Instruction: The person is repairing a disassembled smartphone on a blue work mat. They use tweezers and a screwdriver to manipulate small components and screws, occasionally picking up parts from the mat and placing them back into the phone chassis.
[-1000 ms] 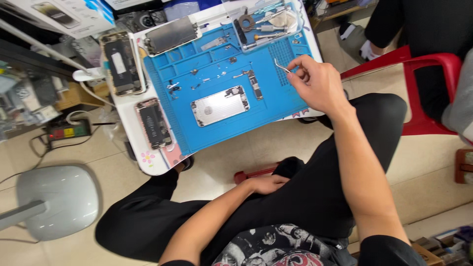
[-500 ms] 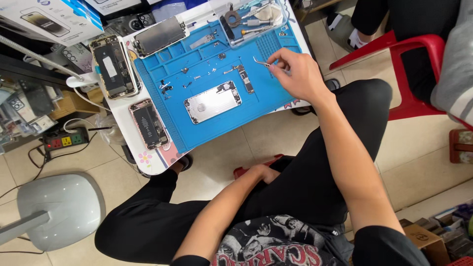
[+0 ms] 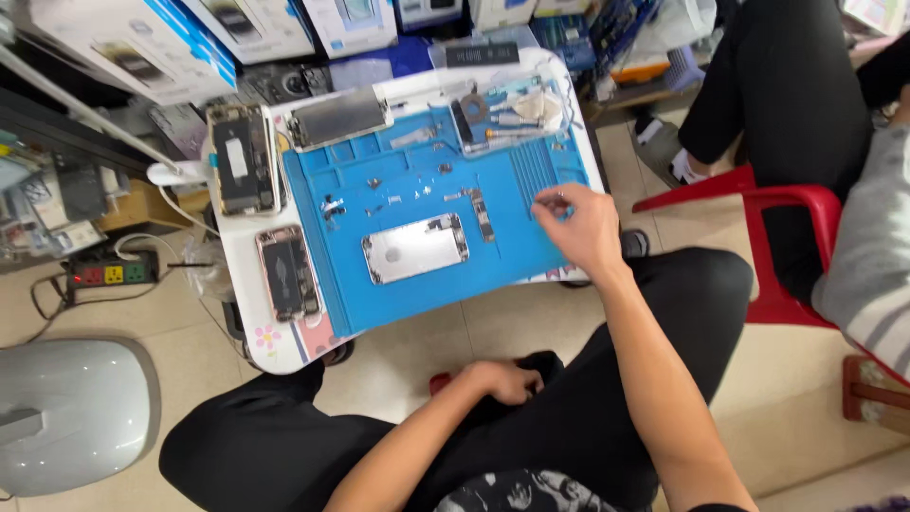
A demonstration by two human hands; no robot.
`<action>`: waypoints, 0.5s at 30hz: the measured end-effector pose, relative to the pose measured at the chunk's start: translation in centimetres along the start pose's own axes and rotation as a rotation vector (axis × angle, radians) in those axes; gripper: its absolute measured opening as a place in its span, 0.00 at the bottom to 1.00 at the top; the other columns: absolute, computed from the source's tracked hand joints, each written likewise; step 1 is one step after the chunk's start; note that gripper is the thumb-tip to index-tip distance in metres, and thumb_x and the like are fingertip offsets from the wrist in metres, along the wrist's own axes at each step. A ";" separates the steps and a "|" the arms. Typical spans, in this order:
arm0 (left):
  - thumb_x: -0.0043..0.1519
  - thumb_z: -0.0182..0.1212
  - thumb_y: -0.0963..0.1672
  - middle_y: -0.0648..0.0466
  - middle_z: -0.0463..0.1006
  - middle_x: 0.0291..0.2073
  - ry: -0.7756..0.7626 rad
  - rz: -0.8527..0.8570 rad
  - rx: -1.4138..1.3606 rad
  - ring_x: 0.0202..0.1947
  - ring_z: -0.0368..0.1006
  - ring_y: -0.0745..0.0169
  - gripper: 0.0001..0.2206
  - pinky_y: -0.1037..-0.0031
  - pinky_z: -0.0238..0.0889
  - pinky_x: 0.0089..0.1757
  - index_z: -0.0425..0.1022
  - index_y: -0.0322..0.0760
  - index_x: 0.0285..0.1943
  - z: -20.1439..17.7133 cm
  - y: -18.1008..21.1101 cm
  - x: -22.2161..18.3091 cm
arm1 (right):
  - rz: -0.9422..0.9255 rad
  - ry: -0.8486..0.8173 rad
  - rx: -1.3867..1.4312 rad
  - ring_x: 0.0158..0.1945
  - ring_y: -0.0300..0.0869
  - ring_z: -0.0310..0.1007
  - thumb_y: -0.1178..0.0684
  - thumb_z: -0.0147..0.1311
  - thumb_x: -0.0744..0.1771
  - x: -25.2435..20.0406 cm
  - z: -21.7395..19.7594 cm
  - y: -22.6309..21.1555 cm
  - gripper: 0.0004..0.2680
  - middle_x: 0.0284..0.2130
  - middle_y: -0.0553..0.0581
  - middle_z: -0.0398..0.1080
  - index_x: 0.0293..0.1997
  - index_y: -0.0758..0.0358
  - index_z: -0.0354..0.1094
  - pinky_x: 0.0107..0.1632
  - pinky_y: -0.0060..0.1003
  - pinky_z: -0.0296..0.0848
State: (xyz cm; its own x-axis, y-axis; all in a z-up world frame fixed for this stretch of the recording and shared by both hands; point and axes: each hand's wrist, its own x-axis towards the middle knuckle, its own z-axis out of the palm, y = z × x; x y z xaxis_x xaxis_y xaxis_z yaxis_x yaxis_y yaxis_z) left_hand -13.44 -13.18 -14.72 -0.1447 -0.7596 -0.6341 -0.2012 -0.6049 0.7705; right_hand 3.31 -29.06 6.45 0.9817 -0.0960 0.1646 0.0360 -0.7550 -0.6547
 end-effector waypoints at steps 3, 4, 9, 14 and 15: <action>0.70 0.47 0.48 0.32 0.71 0.65 0.247 -0.051 0.185 0.62 0.72 0.34 0.27 0.51 0.70 0.53 0.61 0.32 0.78 -3.7 8.8 -10.4 | 0.008 -0.013 -0.048 0.32 0.41 0.79 0.54 0.66 0.65 0.4 1.3 -0.1 0.04 0.26 0.48 0.77 0.41 0.51 0.82 0.40 0.38 0.77; 0.70 0.47 0.48 0.32 0.71 0.65 0.243 -0.050 0.186 0.62 0.72 0.34 0.27 0.51 0.70 0.53 0.61 0.32 0.78 -5.0 10.8 -13.2 | 0.013 -0.011 -0.049 0.32 0.41 0.79 0.54 0.66 0.65 0.4 1.7 0.6 0.04 0.26 0.48 0.77 0.41 0.51 0.82 0.40 0.38 0.77; 0.66 0.51 0.44 0.54 0.76 0.36 1.162 0.252 0.424 0.40 0.74 0.52 0.09 0.63 0.68 0.38 0.79 0.46 0.46 -8.9 11.4 -20.8 | -0.006 -0.110 -0.313 0.31 0.50 0.81 0.46 0.58 0.70 -0.2 2.7 0.1 0.07 0.24 0.52 0.78 0.40 0.52 0.80 0.36 0.47 0.78; 0.63 0.65 0.47 0.53 0.76 0.50 1.420 0.046 0.639 0.53 0.73 0.50 0.12 0.61 0.68 0.49 0.80 0.44 0.54 -13.7 5.4 -24.9 | -0.063 -0.039 -0.068 0.33 0.48 0.82 0.51 0.61 0.71 2.5 3.1 -1.6 0.05 0.29 0.54 0.81 0.40 0.56 0.79 0.34 0.39 0.79; 0.59 0.71 0.47 0.52 0.74 0.53 1.440 -0.064 0.680 0.59 0.70 0.48 0.18 0.56 0.66 0.53 0.78 0.45 0.58 -14.3 4.0 -25.4 | -0.107 0.014 0.045 0.36 0.47 0.83 0.56 0.63 0.70 3.2 3.3 -1.9 0.01 0.32 0.55 0.81 0.42 0.59 0.79 0.32 0.32 0.79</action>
State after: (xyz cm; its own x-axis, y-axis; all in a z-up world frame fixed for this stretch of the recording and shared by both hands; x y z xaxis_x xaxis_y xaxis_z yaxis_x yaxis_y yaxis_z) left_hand 3.26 0.22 5.42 0.7973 -0.5583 0.2294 -0.6034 -0.7281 0.3252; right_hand 7.03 -25.82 5.82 0.9690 -0.0253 0.2456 0.1495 -0.7317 -0.6650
